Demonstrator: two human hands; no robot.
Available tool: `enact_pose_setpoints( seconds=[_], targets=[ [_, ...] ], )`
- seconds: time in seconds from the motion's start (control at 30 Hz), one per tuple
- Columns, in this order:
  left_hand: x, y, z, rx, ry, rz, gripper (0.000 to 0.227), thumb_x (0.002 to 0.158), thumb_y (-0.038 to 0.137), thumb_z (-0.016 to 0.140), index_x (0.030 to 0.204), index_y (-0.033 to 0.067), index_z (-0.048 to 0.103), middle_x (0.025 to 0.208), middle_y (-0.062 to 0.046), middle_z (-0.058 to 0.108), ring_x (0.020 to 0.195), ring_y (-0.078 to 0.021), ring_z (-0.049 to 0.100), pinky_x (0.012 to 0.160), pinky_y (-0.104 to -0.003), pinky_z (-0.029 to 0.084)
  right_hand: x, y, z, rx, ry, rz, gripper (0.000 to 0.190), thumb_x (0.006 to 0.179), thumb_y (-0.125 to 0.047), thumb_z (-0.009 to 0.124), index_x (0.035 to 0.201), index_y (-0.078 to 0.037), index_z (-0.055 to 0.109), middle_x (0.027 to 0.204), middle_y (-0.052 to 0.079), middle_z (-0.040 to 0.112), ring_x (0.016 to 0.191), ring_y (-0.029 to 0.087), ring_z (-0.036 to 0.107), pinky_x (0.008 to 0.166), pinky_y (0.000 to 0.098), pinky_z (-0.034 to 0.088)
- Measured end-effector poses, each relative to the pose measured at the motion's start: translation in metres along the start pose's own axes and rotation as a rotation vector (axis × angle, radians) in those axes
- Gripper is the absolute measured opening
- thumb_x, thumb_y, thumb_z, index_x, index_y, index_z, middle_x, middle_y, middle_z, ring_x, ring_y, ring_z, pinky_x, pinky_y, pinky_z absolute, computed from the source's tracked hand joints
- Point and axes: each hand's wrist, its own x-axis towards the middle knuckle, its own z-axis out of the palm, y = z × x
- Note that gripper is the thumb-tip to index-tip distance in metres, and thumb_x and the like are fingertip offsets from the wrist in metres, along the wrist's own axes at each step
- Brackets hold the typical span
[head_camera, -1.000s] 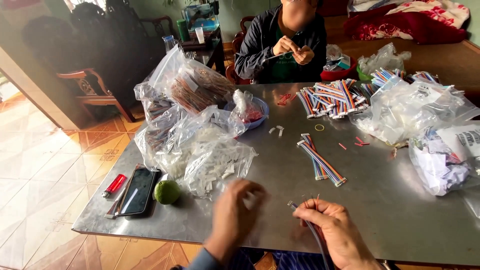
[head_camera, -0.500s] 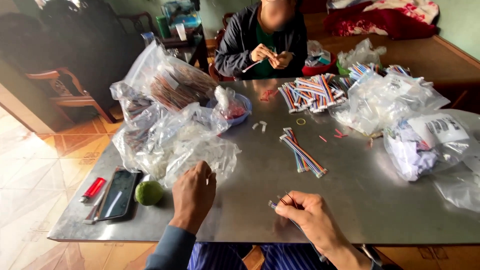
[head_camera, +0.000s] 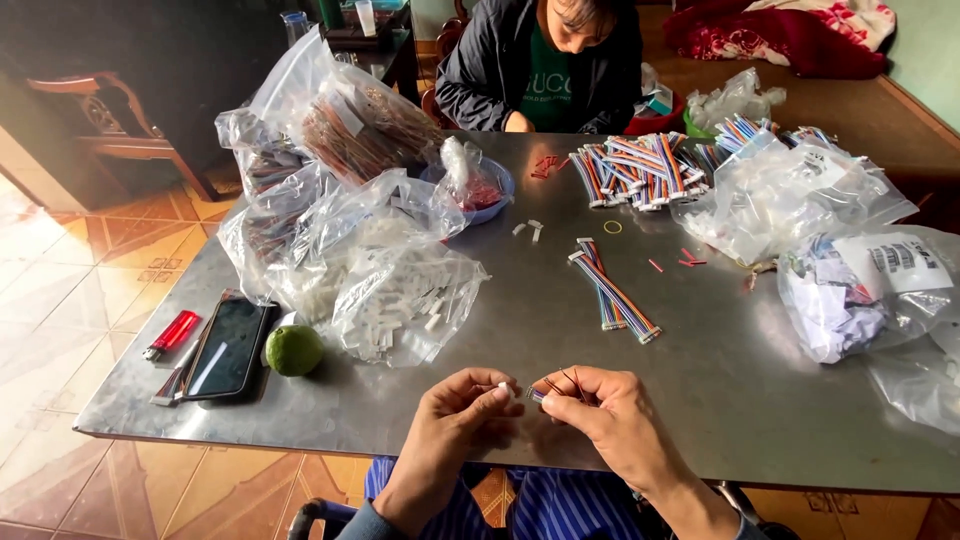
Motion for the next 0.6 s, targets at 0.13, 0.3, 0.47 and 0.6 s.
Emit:
enact_pose_setpoints(
  seconds=[0.13, 0.3, 0.47, 0.6],
  targets=[
    [-0.0012, 0.0032, 0.0068, -0.155, 0.045, -0.125, 0.028, 0.096, 0.004, 0.067, 0.121, -0.0027, 0.075, 0.086, -0.02, 0.075, 0.078, -0.023, 0.071, 0.074, -0.032, 0.06, -0.0028, -0.0074, 0.0013, -0.036, -0.031, -0.025, 0.022, 0.083, -0.01, 0.075, 0.063, -0.005, 0.071, 0.076, 0.004, 0.081, 0.089, 0.009, 0.078, 0.079, 0.0244, 0.056],
    [0.0009, -0.0053, 0.0058, -0.172, 0.05, -0.126, 0.029, 0.094, 0.009, 0.07, 0.121, 0.0002, 0.075, 0.081, -0.018, 0.074, 0.073, -0.018, 0.071, 0.072, -0.027, 0.059, 0.0001, -0.0028, 0.005, -0.094, -0.052, -0.082, 0.019, 0.082, -0.012, 0.075, 0.064, -0.006, 0.073, 0.072, 0.0, 0.078, 0.084, 0.008, 0.073, 0.077, 0.0243, 0.054],
    [0.0001, -0.0042, 0.0068, -0.159, 0.061, -0.125, 0.025, 0.093, 0.011, 0.071, 0.115, 0.0, 0.077, 0.078, -0.016, 0.073, 0.071, -0.0176, 0.069, 0.069, -0.026, 0.057, -0.0014, -0.0092, 0.0069, -0.144, -0.055, -0.08, 0.015, 0.083, -0.013, 0.075, 0.068, -0.008, 0.077, 0.065, -0.005, 0.07, 0.065, 0.006, 0.058, 0.068, 0.0233, 0.05],
    [0.0008, -0.0059, 0.0068, -0.189, 0.054, -0.117, 0.026, 0.092, 0.008, 0.072, 0.116, -0.0036, 0.076, 0.082, -0.016, 0.074, 0.072, -0.019, 0.07, 0.071, -0.027, 0.059, -0.0016, -0.0089, 0.0069, -0.152, -0.065, -0.1, 0.017, 0.083, -0.011, 0.074, 0.066, -0.008, 0.075, 0.063, -0.004, 0.07, 0.062, 0.007, 0.055, 0.065, 0.0243, 0.048]
  ],
)
